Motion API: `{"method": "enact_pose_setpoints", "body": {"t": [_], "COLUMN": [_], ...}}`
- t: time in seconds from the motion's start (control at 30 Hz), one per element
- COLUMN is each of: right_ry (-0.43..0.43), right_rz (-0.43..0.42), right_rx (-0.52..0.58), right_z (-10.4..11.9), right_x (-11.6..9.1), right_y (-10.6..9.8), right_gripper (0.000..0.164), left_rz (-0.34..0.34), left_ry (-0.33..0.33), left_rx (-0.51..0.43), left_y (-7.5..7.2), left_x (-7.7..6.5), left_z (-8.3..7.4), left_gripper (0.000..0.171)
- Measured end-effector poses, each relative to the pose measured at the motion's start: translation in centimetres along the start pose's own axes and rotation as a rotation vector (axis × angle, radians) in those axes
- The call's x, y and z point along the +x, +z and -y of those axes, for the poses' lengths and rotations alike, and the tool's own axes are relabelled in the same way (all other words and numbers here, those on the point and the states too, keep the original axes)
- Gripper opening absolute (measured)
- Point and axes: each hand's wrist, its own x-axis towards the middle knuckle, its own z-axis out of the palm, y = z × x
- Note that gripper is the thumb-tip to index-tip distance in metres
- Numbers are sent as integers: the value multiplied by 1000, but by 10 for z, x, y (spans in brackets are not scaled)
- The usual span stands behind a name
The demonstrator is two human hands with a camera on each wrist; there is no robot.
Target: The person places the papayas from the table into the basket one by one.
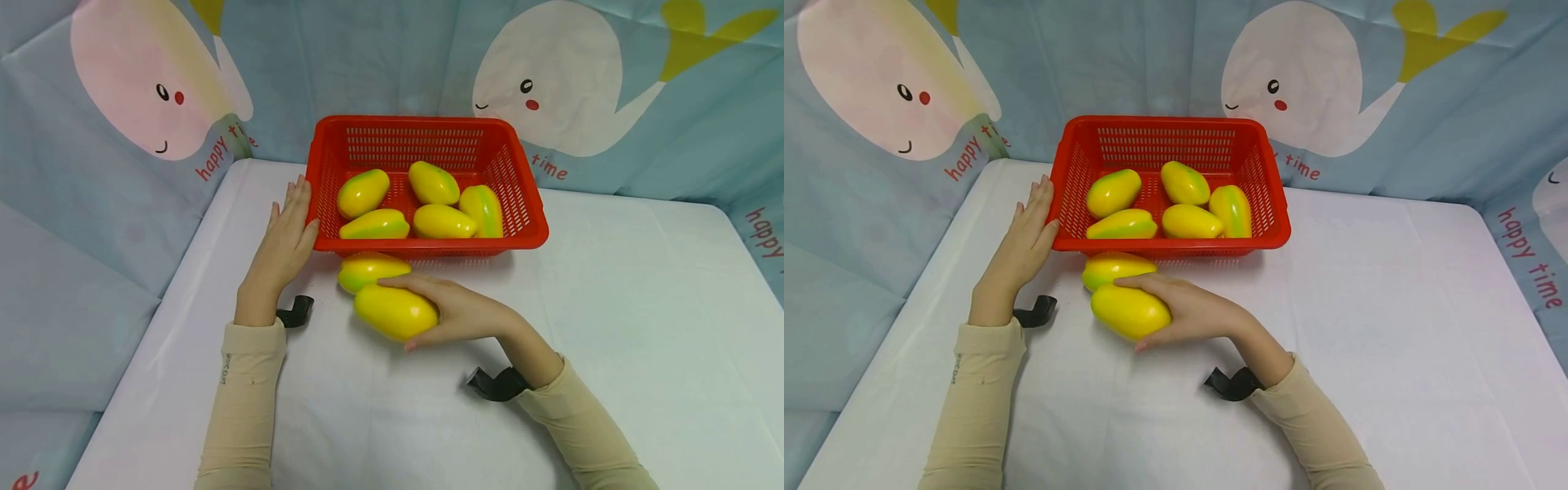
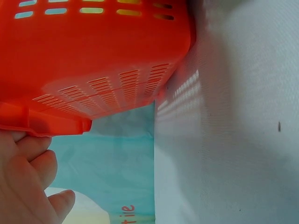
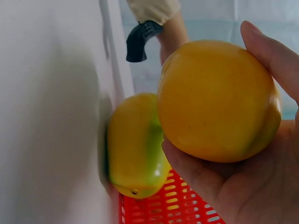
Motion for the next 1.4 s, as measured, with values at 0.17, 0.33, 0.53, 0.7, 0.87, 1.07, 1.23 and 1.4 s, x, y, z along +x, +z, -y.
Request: {"method": "enact_pose_setpoints", "body": {"t": [0.17,0.33,0.53,0.7,0.87,1.07,1.23,1.4], "right_ry": [-12,-3,20,20,7,-16,-30,-9], "right_rz": [-12,-26,-45,-68,-97,-150,-194,-223], "right_rx": [9,22,64,76,78,110,126,130], "right_z": [0,0,3,5,2,1,1,2], "right_x": [-1,-4,-7,-9,-11,-14,-16,-18], "right_y": [-4,-7,-12,-16,-19,-25,-29,-33], "right_gripper": [82,82,81,81,82,81,81,81], "left_rz": [-1,-2,-1,2,6,4,4,2], "left_ry": [-1,1,2,-1,-7,5,5,-3], "left_rx": [-4,-8,-9,-8,-10,-12,-10,-12], "left_y": [0,0,0,0,0,1,1,1], "left_x": [0,0,1,1,0,1,1,1], "left_z": [1,0,0,0,0,1,1,1], "left_gripper": [62,62,62,62,62,62,62,63]}}
